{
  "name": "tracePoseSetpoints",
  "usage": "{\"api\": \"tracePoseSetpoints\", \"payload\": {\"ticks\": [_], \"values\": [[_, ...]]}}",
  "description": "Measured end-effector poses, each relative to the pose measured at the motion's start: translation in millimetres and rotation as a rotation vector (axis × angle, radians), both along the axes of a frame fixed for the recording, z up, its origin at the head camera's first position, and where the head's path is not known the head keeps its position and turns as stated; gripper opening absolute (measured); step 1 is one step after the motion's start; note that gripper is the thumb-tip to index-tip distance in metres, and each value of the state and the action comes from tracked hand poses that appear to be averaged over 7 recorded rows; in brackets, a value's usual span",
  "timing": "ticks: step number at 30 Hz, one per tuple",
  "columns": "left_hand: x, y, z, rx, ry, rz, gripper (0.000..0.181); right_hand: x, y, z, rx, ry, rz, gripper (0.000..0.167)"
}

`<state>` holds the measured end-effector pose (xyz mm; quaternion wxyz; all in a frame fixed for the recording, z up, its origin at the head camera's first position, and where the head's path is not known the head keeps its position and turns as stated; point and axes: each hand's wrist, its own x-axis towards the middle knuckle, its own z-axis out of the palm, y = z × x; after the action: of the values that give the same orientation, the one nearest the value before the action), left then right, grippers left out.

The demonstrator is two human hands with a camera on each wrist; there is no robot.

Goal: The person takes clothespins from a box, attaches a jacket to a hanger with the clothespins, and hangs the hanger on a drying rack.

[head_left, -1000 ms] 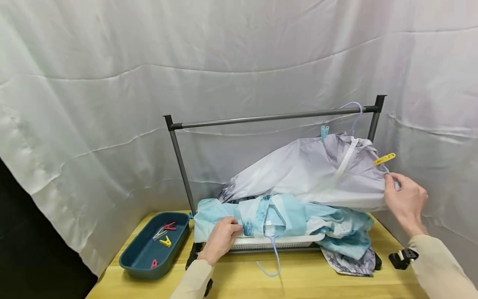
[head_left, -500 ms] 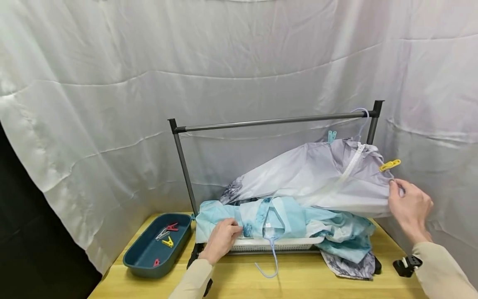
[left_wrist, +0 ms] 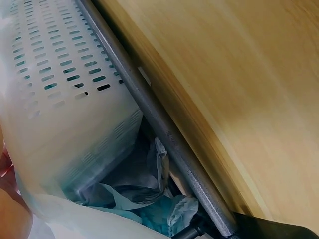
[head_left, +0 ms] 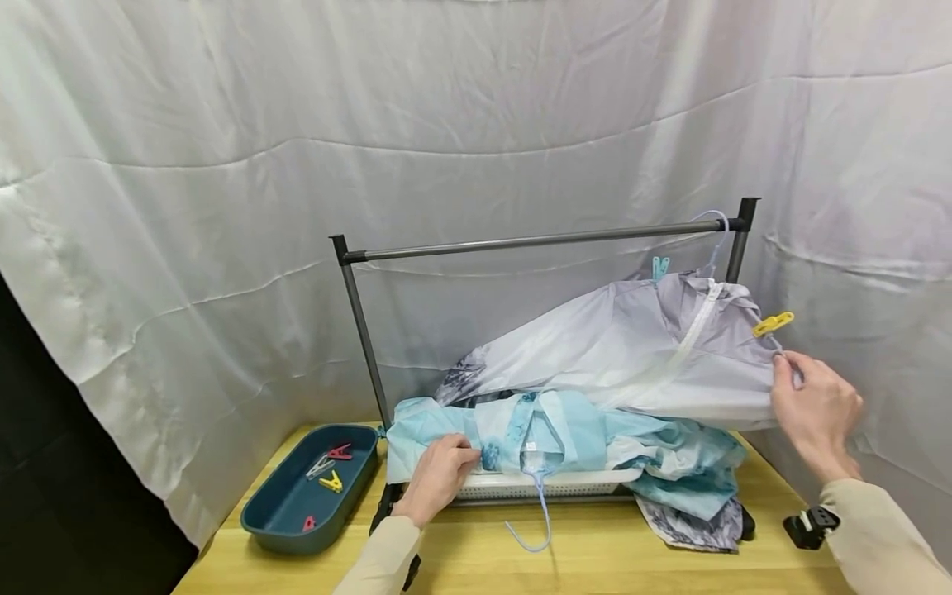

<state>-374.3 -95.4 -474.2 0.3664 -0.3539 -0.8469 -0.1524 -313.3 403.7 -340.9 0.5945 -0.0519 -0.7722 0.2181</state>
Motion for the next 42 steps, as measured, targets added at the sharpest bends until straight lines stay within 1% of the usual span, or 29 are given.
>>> {"api": "tracePoseSetpoints", "payload": {"ticks": [1, 4, 9, 12, 14, 16, 18, 20, 22, 24, 27, 28, 30, 33, 36, 39, 41, 42], "values": [[-0.3, -0.4, 1.7, 0.002, -0.004, -0.002, 0.016, 0.6, -1.3, 2.0, 0.008, -0.013, -0.004, 0.028], [-1.2, -0.9, 6.3, 0.001, -0.013, -0.004, 0.016, 3.0, -3.4, 7.4, 0.015, -0.084, -0.026, 0.029], [-1.8, -1.8, 11.2, 0.002, -0.029, -0.017, 0.013, 9.2, 0.1, 12.2, -0.023, -0.233, -0.056, 0.032], [-1.5, -3.2, 14.2, 0.003, -0.056, -0.025, 0.009, 13.0, 1.3, 14.4, -0.045, -0.277, -0.067, 0.035], [-1.6, -3.9, 12.9, 0.007, -0.066, -0.025, 0.008, 12.6, -0.8, 11.0, -0.048, -0.246, -0.062, 0.035], [-2.9, -4.2, 12.0, 0.01, -0.06, -0.032, 0.008, 11.7, -4.8, 8.5, -0.019, -0.162, -0.04, 0.035], [-4.9, -4.0, 11.4, 0.015, -0.039, -0.043, 0.008, 10.4, -10.8, 6.3, 0.042, -0.061, -0.01, 0.035], [-7.3, -4.0, 11.7, 0.016, -0.014, -0.054, 0.01, 7.9, -19.0, 5.4, 0.13, 0.041, 0.026, 0.034], [-9.1, -4.6, 12.4, 0.018, 0.005, -0.063, 0.011, 4.3, -30.1, 5.4, 0.222, 0.113, 0.07, 0.032], [-10.0, -5.0, 12.9, 0.02, 0.012, -0.066, 0.012, -0.6, -44.0, 3.4, 0.302, 0.167, 0.123, 0.029], [-9.9, -5.7, 14.2, 0.018, 0.001, -0.054, 0.013, -8.6, -66.5, -2.9, 0.4, 0.183, 0.216, 0.022], [-9.6, -5.3, 15.0, 0.018, -0.004, -0.047, 0.013, -10.9, -73.2, -6.4, 0.427, 0.169, 0.247, 0.019], [-9.5, -4.6, 16.6, 0.021, -0.01, -0.025, 0.013, -14.5, -85.9, -14.1, 0.464, 0.111, 0.304, 0.015], [-10.2, -3.9, 18.9, 0.037, -0.023, 0.013, 0.012, -17.5, -103.6, -27.3, 0.508, -0.019, 0.377, 0.023], [-10.6, -3.9, 20.5, 0.046, -0.059, 0.04, 0.011, -17.3, -121.0, -41.6, 0.54, -0.188, 0.478, 0.026], [-10.9, -3.8, 21.8, 0.039, -0.102, 0.048, 0.011, -17.0, -136.7, -53.4, 0.552, -0.389, 0.577, 0.029], [-11.3, -3.6, 22.4, 0.031, -0.119, 0.05, 0.01, -17.9, -145.4, -58.8, 0.566, -0.514, 0.608, 0.038], [-11.5, -3.4, 23.0, 0.025, -0.121, 0.05, 0.01, -19.1, -149.3, -60.7, 0.584, -0.551, 0.607, 0.041]]}}
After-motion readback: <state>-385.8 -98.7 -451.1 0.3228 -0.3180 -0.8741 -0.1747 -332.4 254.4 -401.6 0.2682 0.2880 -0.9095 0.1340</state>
